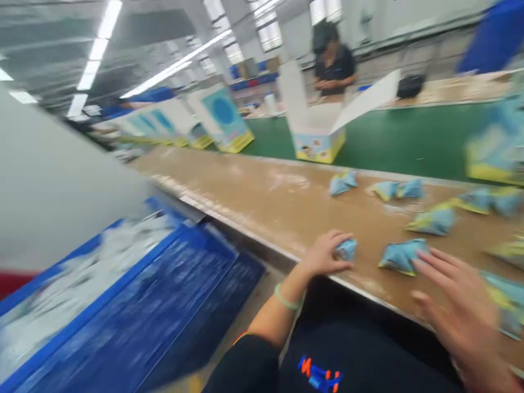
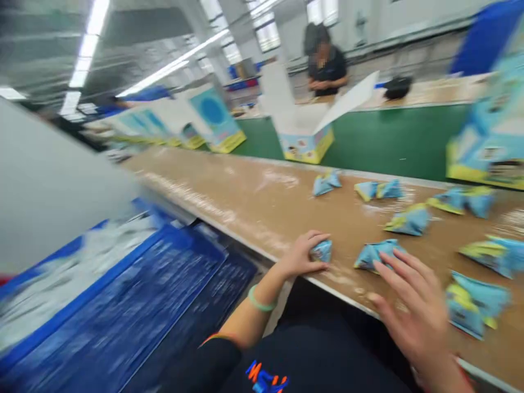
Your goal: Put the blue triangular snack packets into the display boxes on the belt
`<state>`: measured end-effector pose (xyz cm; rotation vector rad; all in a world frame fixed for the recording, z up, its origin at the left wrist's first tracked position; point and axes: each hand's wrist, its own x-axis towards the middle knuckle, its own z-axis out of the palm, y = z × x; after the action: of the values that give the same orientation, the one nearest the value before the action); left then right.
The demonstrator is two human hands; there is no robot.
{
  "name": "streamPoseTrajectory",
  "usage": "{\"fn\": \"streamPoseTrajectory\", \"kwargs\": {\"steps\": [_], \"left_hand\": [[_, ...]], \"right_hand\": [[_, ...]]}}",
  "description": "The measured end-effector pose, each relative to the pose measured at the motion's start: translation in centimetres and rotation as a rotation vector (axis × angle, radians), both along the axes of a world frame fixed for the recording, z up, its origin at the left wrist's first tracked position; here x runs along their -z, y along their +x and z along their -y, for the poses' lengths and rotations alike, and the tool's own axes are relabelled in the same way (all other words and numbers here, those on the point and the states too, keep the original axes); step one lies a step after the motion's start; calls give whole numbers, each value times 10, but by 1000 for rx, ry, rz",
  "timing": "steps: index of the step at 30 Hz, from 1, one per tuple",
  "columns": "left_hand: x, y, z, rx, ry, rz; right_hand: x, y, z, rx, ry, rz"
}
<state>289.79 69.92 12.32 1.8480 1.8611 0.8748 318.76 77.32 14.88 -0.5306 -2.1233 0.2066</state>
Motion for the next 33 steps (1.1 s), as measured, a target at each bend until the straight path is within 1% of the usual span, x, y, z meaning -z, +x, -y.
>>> {"fn": "streamPoseTrajectory", "kwargs": {"steps": [1,3,5,6,7,9,11,13,15,17,20,22,24,25,27,29,31,33], "left_hand": [[-1,-4,0,28,12,-2],[-5,-12,-3,9,-15,-16],[-15,-18,-11,-47,-38,-59],[-22,-20,-18,-73,-27,-87],[-31,-21,-26,-91,8,-110],[-54,-20,-47,-93,112,-136],[-79,-16,-72,-45,215,-143],[-103,-8,-101,26,280,-154],[-123,5,-133,96,312,-170],[-138,23,-168,149,337,-182],[-158,59,-227,261,355,-231],[-172,88,-269,337,320,-291],[-186,117,-306,366,293,-369],[-191,130,-322,351,280,-411],[-195,152,-344,290,234,-478],[-189,165,-351,232,159,-514],[-175,167,-343,210,120,-532],[-157,161,-324,223,138,-555]], "right_hand": [[9,-4,-2,70,15,40],[28,-17,-8,188,-22,126],[41,-30,-12,216,-126,218],[43,-36,-12,205,-186,246],[42,-41,-11,196,-240,253],[34,-50,-10,221,-308,215],[22,-58,-10,282,-328,163],[13,-66,-14,302,-346,164],[11,-74,-17,267,-397,222],[15,-78,-16,216,-451,289],[29,-74,-4,143,-481,295],[41,-65,7,127,-486,253],[51,-55,17,153,-504,246],[55,-51,20,169,-517,269],[60,-43,24,177,-544,340],[60,-35,26,136,-537,387],[51,-22,28,77,-450,350],[32,-6,31,63,-290,210]]}}
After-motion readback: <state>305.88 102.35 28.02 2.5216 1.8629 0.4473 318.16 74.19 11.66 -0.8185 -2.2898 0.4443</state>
